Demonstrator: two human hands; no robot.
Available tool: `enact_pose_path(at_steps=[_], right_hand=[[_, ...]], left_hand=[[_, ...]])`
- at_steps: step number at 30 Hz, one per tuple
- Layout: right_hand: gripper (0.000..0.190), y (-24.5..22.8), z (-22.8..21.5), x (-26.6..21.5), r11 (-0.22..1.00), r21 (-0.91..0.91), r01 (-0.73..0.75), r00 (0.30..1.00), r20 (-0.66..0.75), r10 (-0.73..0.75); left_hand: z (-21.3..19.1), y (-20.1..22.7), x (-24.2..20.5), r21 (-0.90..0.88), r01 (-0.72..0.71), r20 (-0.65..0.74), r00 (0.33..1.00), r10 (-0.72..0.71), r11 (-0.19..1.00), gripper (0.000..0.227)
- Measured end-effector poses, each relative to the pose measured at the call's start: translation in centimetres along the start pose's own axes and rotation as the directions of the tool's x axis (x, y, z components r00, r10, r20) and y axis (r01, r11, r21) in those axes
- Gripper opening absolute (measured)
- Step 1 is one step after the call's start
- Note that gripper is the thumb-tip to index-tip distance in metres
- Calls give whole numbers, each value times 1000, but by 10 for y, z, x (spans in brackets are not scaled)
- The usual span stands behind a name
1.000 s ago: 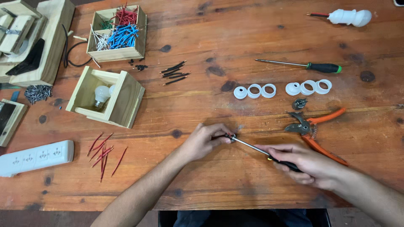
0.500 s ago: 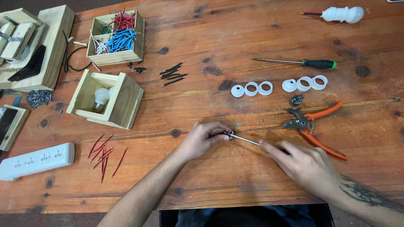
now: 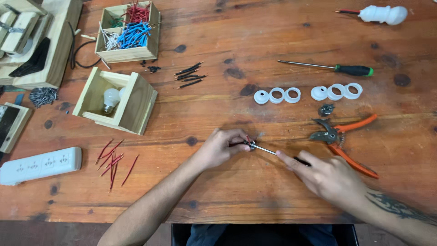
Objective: The person assembles a light fixture by inserting wires into a socket, tightening screws with a screwdriver, and attaching plastic rings. They then screw in a light bulb and test it by connecting the wires to a power strip, causing the bulb to illuminate.
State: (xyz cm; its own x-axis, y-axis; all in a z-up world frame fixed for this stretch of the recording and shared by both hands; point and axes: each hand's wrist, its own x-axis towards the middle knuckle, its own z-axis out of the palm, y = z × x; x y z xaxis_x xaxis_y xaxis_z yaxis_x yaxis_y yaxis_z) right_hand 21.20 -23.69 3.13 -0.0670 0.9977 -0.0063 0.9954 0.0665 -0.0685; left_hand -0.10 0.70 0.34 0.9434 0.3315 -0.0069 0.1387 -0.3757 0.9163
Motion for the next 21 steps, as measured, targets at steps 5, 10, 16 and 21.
enact_pose_path(at_steps=[5, 10, 16, 21], right_hand=[[55, 3, -18, 13, 931, 364, 10, 998, -67, 15], [53, 7, -14, 18, 848, 526, -69, 998, 30, 63], [45, 11, -18, 27, 604, 779, -166, 986, 134, 97], [51, -2, -42, 36, -97, 636, -766, 605, 763, 227]], left_hand=[[-2, 1, 2, -33, 71, 42, 997, -69, 997, 14], [-2, -2, 2, -20, 33, 40, 999, -32, 999, 14], [-3, 3, 4, -7, 99, 60, 993, -99, 995, 13], [-5, -3, 3, 43, 3, 68, 998, -6, 999, 15]])
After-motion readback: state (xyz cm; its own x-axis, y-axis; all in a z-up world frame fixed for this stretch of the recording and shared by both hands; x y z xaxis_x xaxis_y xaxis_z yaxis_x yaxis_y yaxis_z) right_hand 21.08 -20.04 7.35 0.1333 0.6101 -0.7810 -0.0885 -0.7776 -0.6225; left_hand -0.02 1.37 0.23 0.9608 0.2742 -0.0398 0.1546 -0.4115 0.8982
